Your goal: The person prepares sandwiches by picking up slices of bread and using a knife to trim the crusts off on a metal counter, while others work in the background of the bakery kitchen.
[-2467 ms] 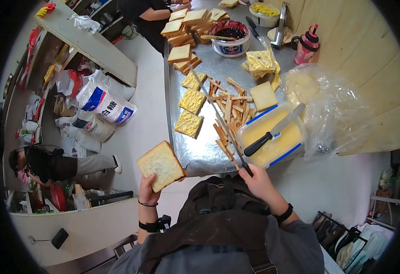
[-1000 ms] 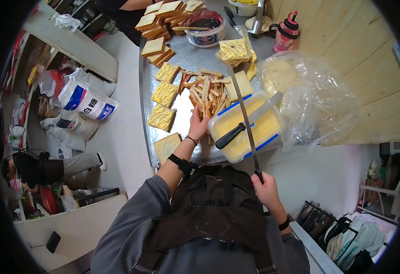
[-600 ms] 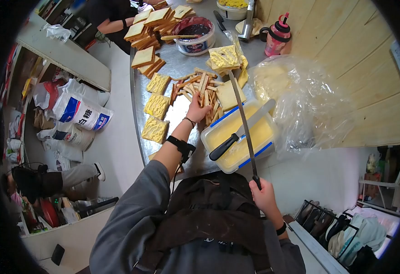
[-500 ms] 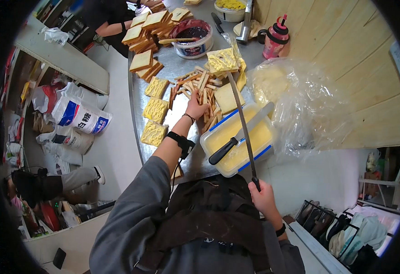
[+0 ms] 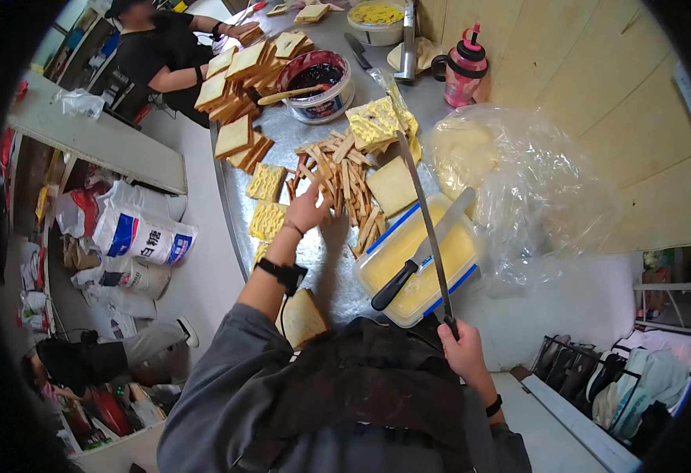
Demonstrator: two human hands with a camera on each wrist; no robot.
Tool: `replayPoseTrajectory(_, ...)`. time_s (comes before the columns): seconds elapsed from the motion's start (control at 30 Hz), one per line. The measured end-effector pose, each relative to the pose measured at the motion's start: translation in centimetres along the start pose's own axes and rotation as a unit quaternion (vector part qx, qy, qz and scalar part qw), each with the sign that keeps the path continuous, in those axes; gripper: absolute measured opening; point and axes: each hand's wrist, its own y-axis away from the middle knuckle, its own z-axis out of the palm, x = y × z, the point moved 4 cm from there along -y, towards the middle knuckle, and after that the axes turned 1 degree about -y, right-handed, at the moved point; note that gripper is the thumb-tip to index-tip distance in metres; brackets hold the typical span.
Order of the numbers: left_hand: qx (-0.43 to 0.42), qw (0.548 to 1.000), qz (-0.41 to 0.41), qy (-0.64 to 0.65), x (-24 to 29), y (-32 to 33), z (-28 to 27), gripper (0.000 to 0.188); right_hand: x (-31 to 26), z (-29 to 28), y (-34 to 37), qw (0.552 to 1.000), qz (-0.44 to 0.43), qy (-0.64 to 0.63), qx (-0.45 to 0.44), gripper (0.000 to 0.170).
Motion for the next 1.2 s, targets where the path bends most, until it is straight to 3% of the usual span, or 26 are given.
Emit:
replayPoseTrajectory(0.03, 0.005, 0.999, 0.037, 0.000, 0.6, 1.3, 0.1, 0.062, -0.2, 0.1, -0.4, 1.000, 0.000, -0.004, -0.001, 0.034)
replayPoseTrajectory(0.1, 0.091, 0.970, 0.208, -0.086, 2.4, 3.7, 1.5, 0.058, -0.6, 0.4, -1.0, 1.000, 0.003, -0.009, -0.005, 0.034)
replayPoseTrajectory(0.17, 0.047, 0.923, 0.365, -0.117, 4.1, 4.9, 3.3, 0.061, -0.9, 0.6, -1.4, 1.000, 0.003, -0.014, -0.008, 0.031)
replayPoseTrajectory(0.3, -0.100, 0.862, 0.455, -0.201, 4.6, 5.9, 6.0, 0.063, -1.2, 0.9, -1.1, 1.000, 0.001, -0.015, -0.003, 0.030)
replayPoseTrajectory(0.33, -0.139, 0.866, 0.437, -0.199, 4.4, 5.7, 6.3, 0.060, -1.0, 1.0, -1.0, 1.000, 0.002, -0.008, -0.002, 0.030)
replayPoseTrajectory(0.67, -0.071, 0.863, 0.460, -0.198, 2.3, 1.6, 5.4, 0.031, 0.3, 1.9, 1.8, 0.999, 0.017, -0.013, 0.044, 0.033)
replayPoseTrajectory(1.0, -0.046, 0.923, 0.324, -0.205, 2.4, -2.1, 4.7, 0.044, 1.4, 2.3, 5.6, 0.996, 0.011, -0.015, 0.085, 0.031)
replayPoseTrajectory(1.2, -0.035, 0.908, 0.290, -0.299, 3.6, 1.1, 4.7, 0.056, 2.1, 2.6, 7.0, 0.996, 0.001, -0.024, 0.085, 0.031)
